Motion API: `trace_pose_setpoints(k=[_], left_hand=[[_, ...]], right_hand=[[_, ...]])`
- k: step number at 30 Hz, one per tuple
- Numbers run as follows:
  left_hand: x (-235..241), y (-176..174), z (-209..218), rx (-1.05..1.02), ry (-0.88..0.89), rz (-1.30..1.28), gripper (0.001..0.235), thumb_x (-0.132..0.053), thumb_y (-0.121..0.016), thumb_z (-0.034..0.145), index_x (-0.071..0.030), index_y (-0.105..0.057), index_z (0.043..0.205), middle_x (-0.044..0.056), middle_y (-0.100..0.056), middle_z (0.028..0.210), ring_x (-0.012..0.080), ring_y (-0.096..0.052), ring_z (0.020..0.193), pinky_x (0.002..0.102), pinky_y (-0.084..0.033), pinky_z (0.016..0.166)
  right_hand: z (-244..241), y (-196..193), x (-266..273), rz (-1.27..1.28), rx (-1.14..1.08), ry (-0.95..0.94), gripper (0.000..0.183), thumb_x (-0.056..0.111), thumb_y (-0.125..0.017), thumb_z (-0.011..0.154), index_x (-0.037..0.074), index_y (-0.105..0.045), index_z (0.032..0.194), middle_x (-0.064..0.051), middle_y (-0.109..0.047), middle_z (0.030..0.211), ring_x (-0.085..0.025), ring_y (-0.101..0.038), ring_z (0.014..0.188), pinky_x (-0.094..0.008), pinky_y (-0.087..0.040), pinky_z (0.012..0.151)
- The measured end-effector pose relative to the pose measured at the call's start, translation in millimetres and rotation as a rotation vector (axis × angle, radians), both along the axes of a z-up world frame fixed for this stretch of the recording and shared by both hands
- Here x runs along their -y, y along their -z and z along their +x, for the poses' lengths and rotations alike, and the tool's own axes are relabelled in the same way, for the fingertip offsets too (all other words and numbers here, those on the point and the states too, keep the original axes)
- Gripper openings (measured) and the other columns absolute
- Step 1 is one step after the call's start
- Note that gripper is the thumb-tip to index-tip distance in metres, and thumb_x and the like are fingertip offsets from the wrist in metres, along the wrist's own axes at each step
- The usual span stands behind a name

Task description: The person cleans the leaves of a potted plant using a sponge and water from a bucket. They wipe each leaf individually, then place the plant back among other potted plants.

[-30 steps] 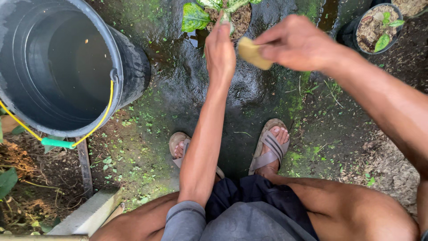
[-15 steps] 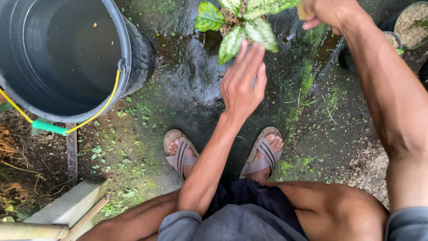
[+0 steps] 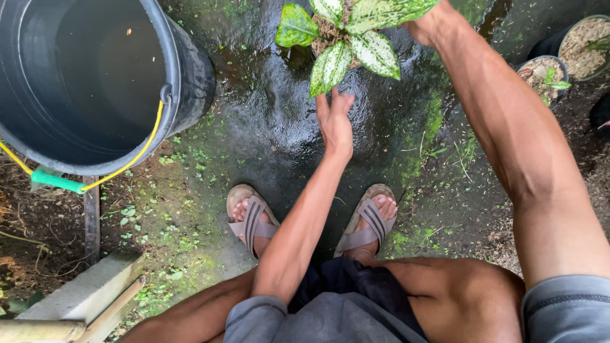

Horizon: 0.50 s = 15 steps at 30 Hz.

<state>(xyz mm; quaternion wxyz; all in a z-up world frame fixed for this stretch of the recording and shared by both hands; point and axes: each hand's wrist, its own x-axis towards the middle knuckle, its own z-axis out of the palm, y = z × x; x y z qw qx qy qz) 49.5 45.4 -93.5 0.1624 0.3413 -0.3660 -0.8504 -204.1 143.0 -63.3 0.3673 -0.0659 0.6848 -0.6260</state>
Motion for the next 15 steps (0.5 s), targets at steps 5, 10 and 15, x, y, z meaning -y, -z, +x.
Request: trace_pose_setpoints(k=[5,10,15], left_hand=[[22,7,-14,0.096,-0.015,-0.096,0.053,-0.025,-0.051,0.101,0.009,-0.049,0.141,0.028,-0.049,0.148,0.0340,-0.050,0.135,0.049,-0.045,0.115],[72,-4,-34,0.107,0.055,-0.163,0.071,-0.044,-0.040,0.100,-0.001,-0.035,0.157,0.017,-0.041,0.159,0.0280,-0.039,0.147,0.051,-0.030,0.121],[113,-3,-63,-0.009,0.226,-0.183,0.082,-0.048,-0.041,0.099,-0.017,-0.009,0.168,0.025,-0.044,0.158,0.0361,-0.045,0.147,0.051,-0.026,0.125]], right_hand=[[29,-15,1,-0.055,0.022,0.046,0.027,0.026,-0.057,0.108,0.000,-0.064,0.107,-0.007,-0.070,0.099,-0.020,-0.072,0.100,-0.041,-0.063,0.091],[78,-44,-18,0.021,0.142,0.164,0.035,0.022,-0.045,0.089,-0.001,-0.051,0.115,-0.015,-0.062,0.098,-0.027,-0.073,0.093,-0.048,-0.064,0.089],[124,-39,-27,0.024,0.176,0.206,0.052,0.020,-0.049,0.096,-0.008,-0.042,0.139,-0.021,-0.061,0.113,-0.030,-0.063,0.102,-0.047,-0.058,0.093]])
